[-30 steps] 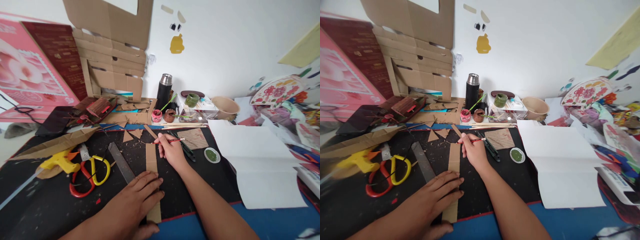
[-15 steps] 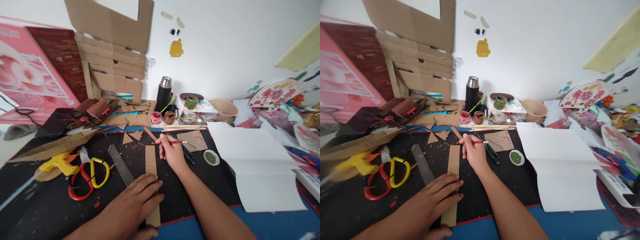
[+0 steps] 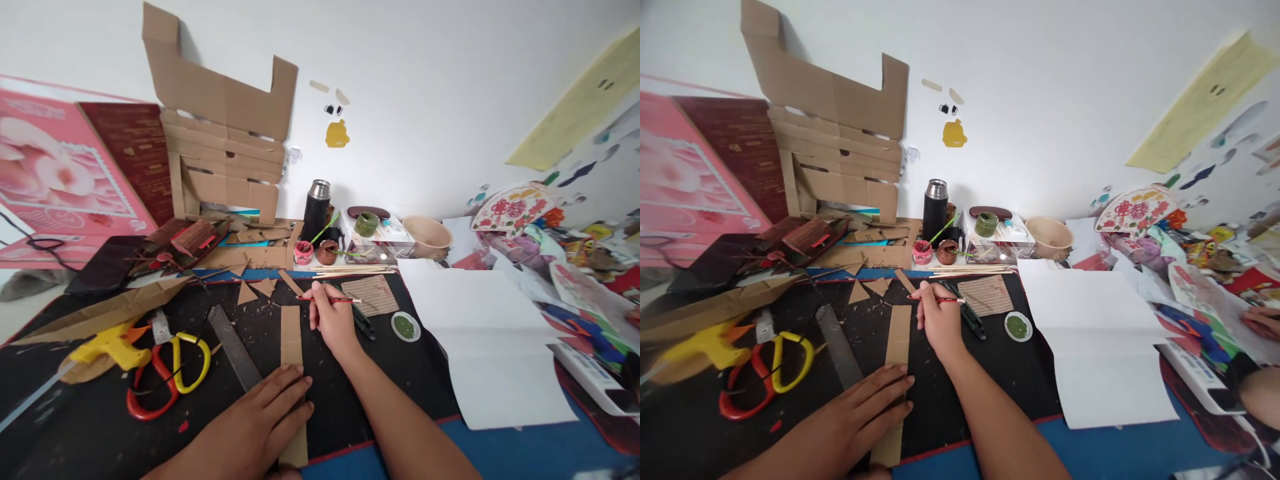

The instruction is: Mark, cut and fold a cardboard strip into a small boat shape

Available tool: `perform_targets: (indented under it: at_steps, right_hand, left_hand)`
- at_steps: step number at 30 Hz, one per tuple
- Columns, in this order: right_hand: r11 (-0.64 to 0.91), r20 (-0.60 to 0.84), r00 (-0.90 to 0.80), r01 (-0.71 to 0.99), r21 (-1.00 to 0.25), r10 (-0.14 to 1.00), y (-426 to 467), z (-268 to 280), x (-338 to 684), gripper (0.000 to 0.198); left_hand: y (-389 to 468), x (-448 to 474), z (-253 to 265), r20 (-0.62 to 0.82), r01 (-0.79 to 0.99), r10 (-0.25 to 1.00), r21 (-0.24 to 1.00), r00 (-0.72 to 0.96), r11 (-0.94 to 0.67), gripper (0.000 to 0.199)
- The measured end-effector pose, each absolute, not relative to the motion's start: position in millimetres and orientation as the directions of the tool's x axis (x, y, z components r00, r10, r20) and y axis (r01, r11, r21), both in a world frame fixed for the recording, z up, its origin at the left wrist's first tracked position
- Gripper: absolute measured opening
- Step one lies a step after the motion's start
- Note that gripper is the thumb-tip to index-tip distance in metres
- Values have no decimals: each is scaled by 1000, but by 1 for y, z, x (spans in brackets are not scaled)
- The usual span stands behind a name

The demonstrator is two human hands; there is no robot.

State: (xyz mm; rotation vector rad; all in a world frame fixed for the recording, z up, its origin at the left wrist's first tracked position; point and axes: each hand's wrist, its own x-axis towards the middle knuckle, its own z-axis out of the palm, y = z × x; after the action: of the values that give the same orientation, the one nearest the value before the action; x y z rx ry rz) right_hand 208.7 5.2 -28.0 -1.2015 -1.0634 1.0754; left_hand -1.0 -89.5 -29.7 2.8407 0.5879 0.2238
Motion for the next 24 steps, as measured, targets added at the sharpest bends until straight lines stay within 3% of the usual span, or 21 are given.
perform_targets:
  at_steps: [9, 13, 16, 21, 24]
  right_hand:
    - [74, 66, 158, -44, -996, 985, 4, -30, 210, 59]
    - [81, 72, 151, -55, -995, 986, 3, -30, 210, 58]
    - [76, 68, 153, -42, -996, 986, 3, -29, 212, 57]
    - [65, 59, 157, -28, -998, 986, 4, -26, 215, 58]
    - [52, 46, 170, -33, -998, 984, 5, -24, 217, 60]
  left_hand:
    - [-100, -4, -43, 272, 292, 326, 158, 905, -943, 49]
    - [-97, -7, -41, 326, 309, 328, 110, 887, -945, 21]
    - [-101, -14, -42, 347, 418, 439, 138, 829, -898, 27]
    - [-113, -25, -46, 383, 711, 694, 123, 610, -692, 57]
    - [-112, -29, -42, 361, 762, 742, 114, 565, -637, 51]
